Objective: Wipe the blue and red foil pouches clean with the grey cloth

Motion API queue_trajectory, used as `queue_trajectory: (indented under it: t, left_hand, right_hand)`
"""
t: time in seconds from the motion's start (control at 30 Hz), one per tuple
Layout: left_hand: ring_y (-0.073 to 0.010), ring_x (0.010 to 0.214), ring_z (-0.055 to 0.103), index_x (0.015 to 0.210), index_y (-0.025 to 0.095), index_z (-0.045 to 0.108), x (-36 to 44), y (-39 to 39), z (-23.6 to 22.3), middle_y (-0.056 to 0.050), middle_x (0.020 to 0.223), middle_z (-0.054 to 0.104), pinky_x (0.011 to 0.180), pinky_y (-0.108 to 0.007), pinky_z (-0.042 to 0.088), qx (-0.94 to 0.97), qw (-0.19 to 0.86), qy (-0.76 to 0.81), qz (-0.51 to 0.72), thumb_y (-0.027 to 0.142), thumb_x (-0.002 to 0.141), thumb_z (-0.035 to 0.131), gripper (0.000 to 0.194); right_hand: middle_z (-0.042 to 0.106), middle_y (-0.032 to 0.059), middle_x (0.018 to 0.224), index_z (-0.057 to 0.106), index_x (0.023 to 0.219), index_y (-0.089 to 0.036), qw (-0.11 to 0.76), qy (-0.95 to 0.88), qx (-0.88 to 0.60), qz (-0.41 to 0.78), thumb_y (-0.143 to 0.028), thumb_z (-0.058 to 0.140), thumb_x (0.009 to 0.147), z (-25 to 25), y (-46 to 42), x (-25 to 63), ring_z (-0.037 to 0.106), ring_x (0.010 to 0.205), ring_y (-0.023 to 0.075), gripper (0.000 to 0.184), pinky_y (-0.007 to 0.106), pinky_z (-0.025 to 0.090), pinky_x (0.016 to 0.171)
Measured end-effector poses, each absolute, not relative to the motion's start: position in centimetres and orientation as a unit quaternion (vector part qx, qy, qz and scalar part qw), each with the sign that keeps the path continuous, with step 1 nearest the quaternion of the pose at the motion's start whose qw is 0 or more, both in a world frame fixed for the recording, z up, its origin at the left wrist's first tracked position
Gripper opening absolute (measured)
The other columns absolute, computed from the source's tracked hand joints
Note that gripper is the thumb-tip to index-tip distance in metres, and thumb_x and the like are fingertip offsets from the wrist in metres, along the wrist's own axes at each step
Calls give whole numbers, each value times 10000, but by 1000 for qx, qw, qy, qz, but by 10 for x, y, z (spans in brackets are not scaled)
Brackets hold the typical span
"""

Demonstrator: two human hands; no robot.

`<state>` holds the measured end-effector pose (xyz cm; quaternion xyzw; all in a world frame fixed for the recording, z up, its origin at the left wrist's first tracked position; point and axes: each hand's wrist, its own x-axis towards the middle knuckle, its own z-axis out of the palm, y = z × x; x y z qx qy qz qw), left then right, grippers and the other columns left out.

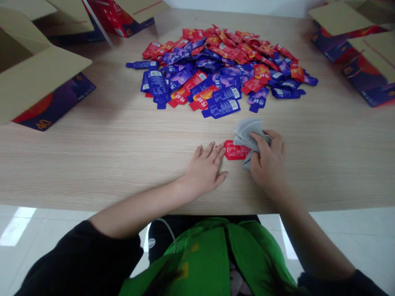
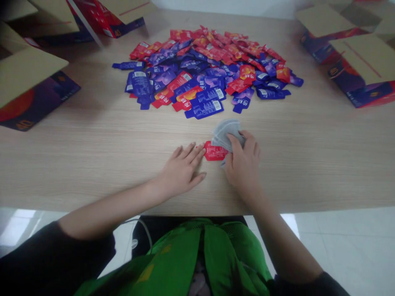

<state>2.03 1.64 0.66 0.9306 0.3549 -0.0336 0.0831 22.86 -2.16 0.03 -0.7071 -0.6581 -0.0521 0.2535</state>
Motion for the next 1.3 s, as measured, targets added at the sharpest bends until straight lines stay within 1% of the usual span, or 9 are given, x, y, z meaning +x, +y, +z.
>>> queue_trajectory:
  t: [0.1,0.23,0.33,0.47,0.67,0.83,0.93,1.03,1.3]
  left_hand:
    - [-360,1554,262,1594,66,353,21,16,8,-157,1663,342,1219,-596,288,931,83,355,-27,501,1026,449,722]
    - [-379,1526,318,1499,50,502,20,17,11,-184,1559,505,1222,-602,274,930,92,353,-38,487,1023,454,648]
    - [-365,1539,297,1541,64,447,20,17,11,-169,1619,425,1220,-592,286,930,90,354,-35,504,1028,443,676]
    - [-345,1546,291,1609,98,331,20,18,8,-125,1681,307,1205,-577,322,931,82,356,-30,501,1032,436,711]
    - [-364,1533,315,1594,112,371,21,14,4,-130,1665,346,1212,-581,307,936,41,349,18,411,1043,430,630]
    - [-347,1556,264,1603,186,373,28,10,-5,-66,1669,355,1233,-582,280,958,35,277,58,437,1062,404,597]
    - [-375,1546,277,1581,125,408,33,29,-13,-92,1654,377,1242,-599,250,949,39,309,47,497,1058,388,642]
    - [-396,1548,257,1585,92,393,33,71,-17,-103,1675,324,1241,-605,243,928,25,368,52,466,1053,380,650]
    - [-390,1573,177,1606,79,345,38,193,-11,-118,1698,264,1243,-571,234,873,27,482,76,473,1016,394,711]
  right_hand:
    - [474,193,1414,590,1378,-169,274,-688,-671,-22,-126,428,888,0,-21,206,477,1304,328,517,544,432,1069]
    - [490,166,1440,625,1375,-210,185,-731,-656,2,-152,432,905,-9,-20,191,506,1194,332,511,537,438,1005]
    - [495,173,1446,638,1377,-230,136,-714,-687,-29,-171,436,913,-12,-22,199,505,1163,359,510,558,439,954]
    - [512,213,1392,624,1376,-187,129,-665,-734,-46,-193,409,933,-12,-25,240,524,1166,376,492,580,462,944]
    - [584,134,1199,559,1391,-226,254,-621,-740,55,-172,416,907,-15,-50,297,615,1104,291,508,500,523,982]
    - [538,184,1310,609,1359,-184,173,-689,-704,20,-182,444,920,-21,-60,279,583,1173,333,469,523,517,999]
    - [531,230,1308,606,1399,-139,113,-705,-699,-44,-166,438,920,-20,-32,261,571,1152,360,508,527,522,945]
    - [525,238,1341,615,1410,-167,78,-719,-688,-63,-187,449,924,-15,16,248,566,1116,359,514,512,511,907]
    - [485,224,1405,570,1470,-233,74,-706,-703,-36,-221,411,951,-2,150,222,492,1218,385,542,499,459,920]
